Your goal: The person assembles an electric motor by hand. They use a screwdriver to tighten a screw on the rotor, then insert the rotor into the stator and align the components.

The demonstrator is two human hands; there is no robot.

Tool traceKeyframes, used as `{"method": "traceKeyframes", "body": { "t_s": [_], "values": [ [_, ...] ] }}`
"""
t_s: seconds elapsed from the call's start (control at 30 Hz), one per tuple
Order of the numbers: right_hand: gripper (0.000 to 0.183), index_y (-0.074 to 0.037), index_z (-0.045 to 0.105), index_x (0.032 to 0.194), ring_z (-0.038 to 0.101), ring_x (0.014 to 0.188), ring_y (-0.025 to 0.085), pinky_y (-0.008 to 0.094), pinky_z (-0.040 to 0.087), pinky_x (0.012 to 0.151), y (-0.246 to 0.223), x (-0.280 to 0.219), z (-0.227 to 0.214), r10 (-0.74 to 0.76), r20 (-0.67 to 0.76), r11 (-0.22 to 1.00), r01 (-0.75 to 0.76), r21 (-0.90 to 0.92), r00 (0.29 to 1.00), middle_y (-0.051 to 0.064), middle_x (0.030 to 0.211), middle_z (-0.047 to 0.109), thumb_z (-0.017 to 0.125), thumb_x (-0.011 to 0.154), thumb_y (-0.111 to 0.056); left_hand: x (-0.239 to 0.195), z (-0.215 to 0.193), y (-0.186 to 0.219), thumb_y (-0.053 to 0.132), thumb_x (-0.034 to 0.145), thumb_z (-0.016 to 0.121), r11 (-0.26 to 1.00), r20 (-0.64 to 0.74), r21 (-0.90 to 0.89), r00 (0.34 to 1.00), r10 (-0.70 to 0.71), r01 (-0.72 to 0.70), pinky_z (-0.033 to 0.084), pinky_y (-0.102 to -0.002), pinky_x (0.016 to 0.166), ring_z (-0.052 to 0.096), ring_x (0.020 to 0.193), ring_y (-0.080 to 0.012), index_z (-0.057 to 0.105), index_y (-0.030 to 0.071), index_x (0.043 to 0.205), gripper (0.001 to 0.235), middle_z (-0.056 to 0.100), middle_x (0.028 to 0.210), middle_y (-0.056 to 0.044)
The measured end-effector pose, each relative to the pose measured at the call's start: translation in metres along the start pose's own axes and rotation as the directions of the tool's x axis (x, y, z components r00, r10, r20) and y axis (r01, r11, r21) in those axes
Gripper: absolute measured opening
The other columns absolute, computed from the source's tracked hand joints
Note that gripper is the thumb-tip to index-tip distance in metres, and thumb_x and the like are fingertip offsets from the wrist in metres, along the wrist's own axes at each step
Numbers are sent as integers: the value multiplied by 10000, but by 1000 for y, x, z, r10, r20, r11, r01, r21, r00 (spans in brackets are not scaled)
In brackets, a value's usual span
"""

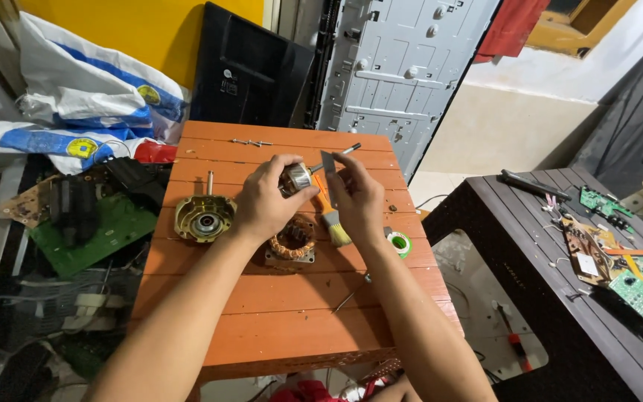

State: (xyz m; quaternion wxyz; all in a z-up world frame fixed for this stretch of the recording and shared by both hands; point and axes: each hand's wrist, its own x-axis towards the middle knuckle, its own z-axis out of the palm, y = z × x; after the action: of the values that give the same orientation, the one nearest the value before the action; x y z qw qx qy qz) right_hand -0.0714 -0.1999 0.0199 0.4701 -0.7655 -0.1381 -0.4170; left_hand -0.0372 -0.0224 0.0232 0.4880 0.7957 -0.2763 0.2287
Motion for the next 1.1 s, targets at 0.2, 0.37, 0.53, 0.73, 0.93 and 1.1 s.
{"method": "traceKeyframes", "body": {
  "t_s": [0.2,0.37,0.53,0.73,0.93,1.1],
  "values": [
    [304,-33,723,1217,639,483,207,328,499,465,-2,-2,-2,-39,32,997,41,-64,999,111,687,679,727,915,5,0,3,-2,349,806,879,1000,5,-6,1000,11,-11,612,-463,821,742,986,-351,627,190,1237,524,728,1040,-136],
    [317,-58,721,1226,622,484,167,301,480,486,2,-5,2,-14,36,998,16,-67,999,79,701,690,708,915,2,1,2,1,319,814,867,1000,12,-5,1000,-2,2,616,-475,798,741,975,-361,624,197,1246,511,724,1034,-142],
    [286,-6,702,1234,613,501,172,293,475,500,1,-5,1,-26,-27,998,25,-60,999,90,704,686,672,950,10,0,0,3,329,805,874,1000,-8,-8,1000,28,-28,613,-493,790,741,967,-385,631,177,1234,516,730,1028,-166],
    [286,-54,705,1233,596,516,162,311,478,508,2,-3,1,-68,-46,995,64,-82,997,77,731,692,706,947,-30,0,-1,5,408,828,865,998,-25,-53,999,36,-37,615,-476,786,747,954,-374,638,150,1216,519,737,1022,-175],
    [292,-62,693,1240,591,478,146,293,498,487,-4,0,-1,-71,-1,997,71,-26,997,39,642,649,670,956,2,1,-1,7,404,867,843,992,-20,-128,1000,4,-6,621,-454,764,750,948,-356,621,132,1225,502,742,1034,-173],
    [252,33,634,1271,582,565,167,315,461,506,3,6,-13,-212,-246,970,173,-171,946,128,781,674,640,1022,-4,3,-3,8,407,930,760,952,29,-293,996,-87,92,616,-428,706,753,836,-306,610,111,1211,435,744,976,-177]
  ]
}}
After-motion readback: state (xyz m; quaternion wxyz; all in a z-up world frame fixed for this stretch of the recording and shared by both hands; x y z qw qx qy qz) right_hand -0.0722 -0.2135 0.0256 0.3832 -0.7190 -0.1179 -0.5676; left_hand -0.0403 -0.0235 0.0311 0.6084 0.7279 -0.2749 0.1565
